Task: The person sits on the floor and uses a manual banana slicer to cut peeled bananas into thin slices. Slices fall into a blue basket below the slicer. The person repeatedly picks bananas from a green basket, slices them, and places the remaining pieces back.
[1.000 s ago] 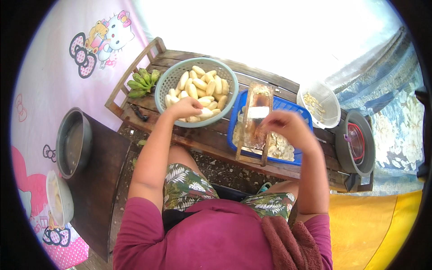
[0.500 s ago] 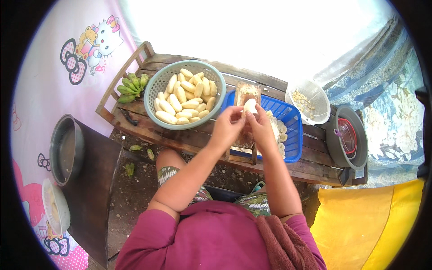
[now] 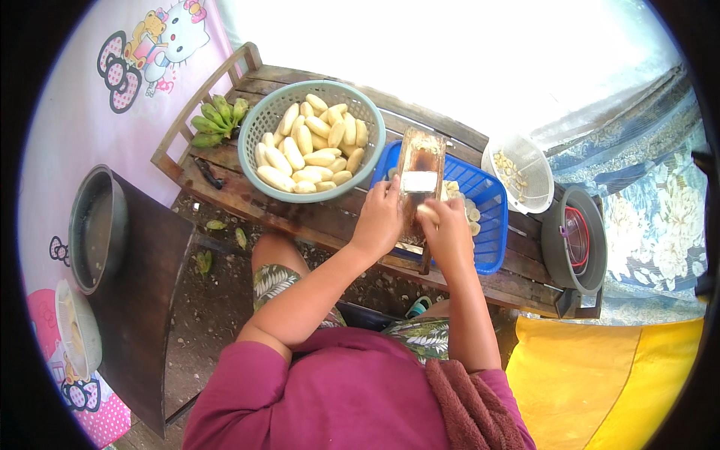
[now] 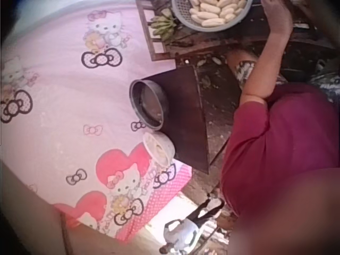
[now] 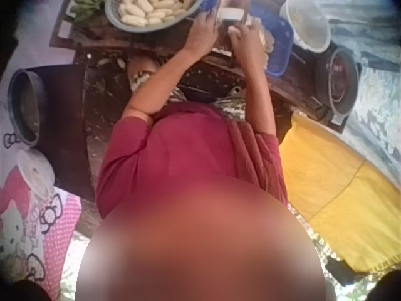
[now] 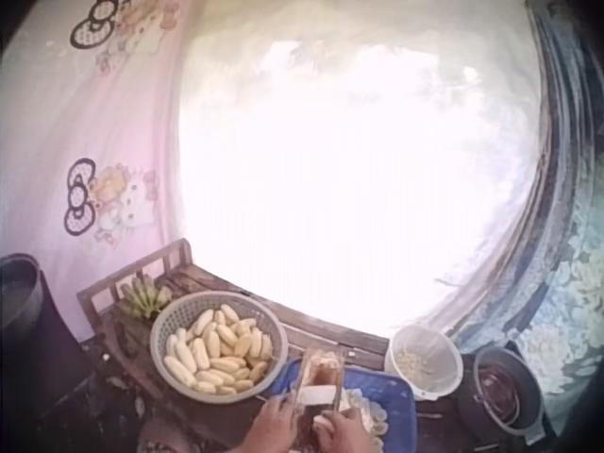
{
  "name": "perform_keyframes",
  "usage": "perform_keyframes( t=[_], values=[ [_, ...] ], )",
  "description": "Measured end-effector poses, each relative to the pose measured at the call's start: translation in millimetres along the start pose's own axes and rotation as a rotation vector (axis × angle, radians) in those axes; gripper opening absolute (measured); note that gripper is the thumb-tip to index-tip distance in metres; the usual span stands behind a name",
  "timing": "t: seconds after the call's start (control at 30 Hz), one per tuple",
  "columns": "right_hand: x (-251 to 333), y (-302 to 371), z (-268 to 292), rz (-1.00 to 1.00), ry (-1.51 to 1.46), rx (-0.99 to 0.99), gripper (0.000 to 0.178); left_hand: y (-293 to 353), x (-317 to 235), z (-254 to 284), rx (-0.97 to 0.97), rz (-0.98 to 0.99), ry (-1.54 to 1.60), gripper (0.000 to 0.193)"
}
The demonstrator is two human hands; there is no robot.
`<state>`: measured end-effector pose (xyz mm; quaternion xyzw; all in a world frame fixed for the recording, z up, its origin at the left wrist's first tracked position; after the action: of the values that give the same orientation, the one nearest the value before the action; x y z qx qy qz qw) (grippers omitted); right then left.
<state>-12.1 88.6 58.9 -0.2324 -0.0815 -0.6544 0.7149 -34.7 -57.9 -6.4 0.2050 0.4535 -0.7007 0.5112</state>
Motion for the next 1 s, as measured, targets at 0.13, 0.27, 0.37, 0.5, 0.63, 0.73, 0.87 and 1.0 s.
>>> perform_keyframes(
  t=[0.13,0.27,0.37,0.5,0.63,0.73,0.87,1.0],
  values=[
    [-11,-67,-15,0.017,0.009,-0.115,0.027,1,-3,-1,0.046,0.063,-0.008,0.049],
    [-12,-82,-13,0.05,0.012,-0.127,0.025,2,-9,5,0.005,0.042,-0.217,0.05],
    [3,-25,-1,0.04,0.076,-0.034,0.024,3,-8,5,0.002,0.065,-0.197,0.05],
    [11,31,9,-0.055,0.046,0.053,0.024,5,-2,-1,-0.025,0.068,-0.135,0.05],
    [-4,-38,-14,0.055,0.06,-0.162,0.021,7,2,-2,-0.056,0.03,-0.086,0.052],
    [-12,-90,-23,0.037,0.031,-0.247,0.021,5,1,0,-0.009,0.073,-0.071,0.051],
    [-1,-63,-13,0.014,0.038,-0.169,0.022,5,-2,2,-0.014,0.125,-0.051,0.05],
    [10,24,-3,-0.039,0.044,-0.025,0.022,7,0,0,-0.016,0.128,0.011,0.05]
  ],
)
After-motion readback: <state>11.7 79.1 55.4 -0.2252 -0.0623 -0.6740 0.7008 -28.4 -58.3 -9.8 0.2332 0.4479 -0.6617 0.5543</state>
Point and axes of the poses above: each hand's wrist, its own y-axis away from the middle knuckle, its own z-axis out of the back of the hand, x = y × z, the point moved 1 cm from there along -y, towards the middle knuckle, and after that the axes turned 5 degrees about y, right-handed, at the moved point
